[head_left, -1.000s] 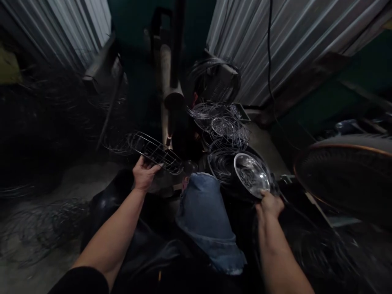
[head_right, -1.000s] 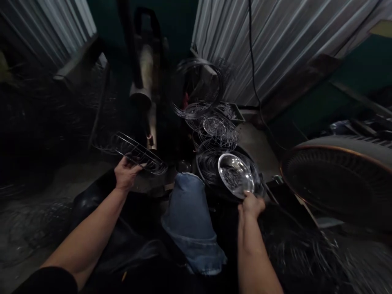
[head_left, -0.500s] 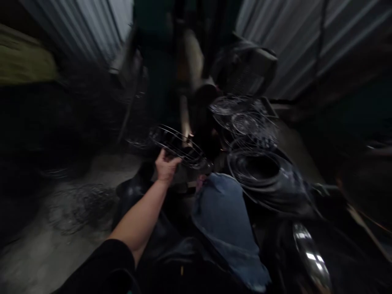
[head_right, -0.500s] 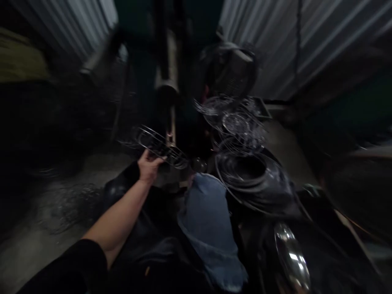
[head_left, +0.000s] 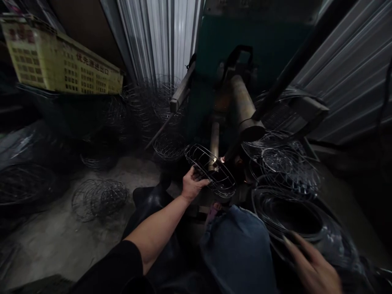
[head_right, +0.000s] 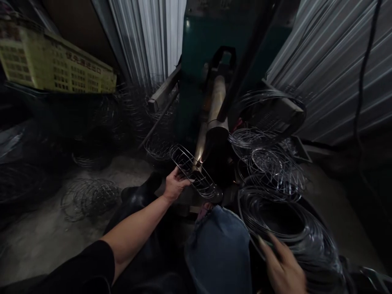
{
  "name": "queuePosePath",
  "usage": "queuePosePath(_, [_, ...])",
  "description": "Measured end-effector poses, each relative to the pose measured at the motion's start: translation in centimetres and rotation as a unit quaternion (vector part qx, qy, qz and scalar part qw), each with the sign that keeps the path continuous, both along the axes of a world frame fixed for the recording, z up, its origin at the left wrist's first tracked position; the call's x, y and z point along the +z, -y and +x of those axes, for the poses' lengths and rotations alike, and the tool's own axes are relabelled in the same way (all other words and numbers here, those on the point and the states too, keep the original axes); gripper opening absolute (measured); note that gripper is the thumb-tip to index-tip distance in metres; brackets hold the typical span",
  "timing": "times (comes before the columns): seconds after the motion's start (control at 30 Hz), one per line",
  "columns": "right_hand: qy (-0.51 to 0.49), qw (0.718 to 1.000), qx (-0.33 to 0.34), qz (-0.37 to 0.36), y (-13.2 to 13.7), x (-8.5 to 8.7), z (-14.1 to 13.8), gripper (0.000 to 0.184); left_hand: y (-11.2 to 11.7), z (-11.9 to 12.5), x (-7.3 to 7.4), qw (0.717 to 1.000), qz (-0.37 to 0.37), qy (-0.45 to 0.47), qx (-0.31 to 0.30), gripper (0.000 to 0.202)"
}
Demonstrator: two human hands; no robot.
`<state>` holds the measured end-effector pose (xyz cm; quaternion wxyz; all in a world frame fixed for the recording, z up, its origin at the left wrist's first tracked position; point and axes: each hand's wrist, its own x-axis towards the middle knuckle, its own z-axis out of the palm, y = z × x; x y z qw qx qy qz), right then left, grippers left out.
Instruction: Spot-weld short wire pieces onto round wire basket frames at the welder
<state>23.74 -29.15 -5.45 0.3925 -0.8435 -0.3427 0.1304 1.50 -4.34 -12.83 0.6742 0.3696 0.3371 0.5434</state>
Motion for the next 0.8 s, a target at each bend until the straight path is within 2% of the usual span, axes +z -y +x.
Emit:
queuePosePath(0.07, [-0.081,0.995,0.037,0.033,-5.5,-0.3,-0.7,0.047,0.0,0.1,0.1,1.000,0.004,0.005,-0.013,0.073])
queuePosePath(0.13, [-0.184,0.973,0.108,0.085,-10.5,0.1,-1.7,0.050,0.0,0.2,0.2,1.000,-0.002,0.006,-0.020,0.075])
queuePosePath(0.23, [-0.249,0.942,0.172,0.147,-14.9,1.0,-3.0,0.039,-0.2,0.3,0.5,1.000,-0.021,0.002,-0.019,0.080])
queuePosePath(0.33, [-0.270,0.929,0.194,0.163,-15.9,1.5,-3.2,0.032,-0.3,0.7,0.5,0.999,-0.025,0.003,-0.024,0.077])
queuePosePath(0.47, [-0.256,0.934,0.193,0.158,-15.5,1.4,-2.8,0.034,0.1,1.2,0.6,0.999,-0.025,-0.026,-0.033,0.067])
queuePosePath(0.63, [-0.274,0.939,0.131,0.164,-15.7,2.0,-3.5,0.039,0.5,1.4,1.3,0.998,-0.036,-0.013,-0.043,0.064])
queuePosePath(0.8, [-0.301,0.936,0.091,0.161,-15.9,2.7,-4.5,0.042,0.6,1.4,1.5,0.998,-0.031,-0.002,-0.053,0.052])
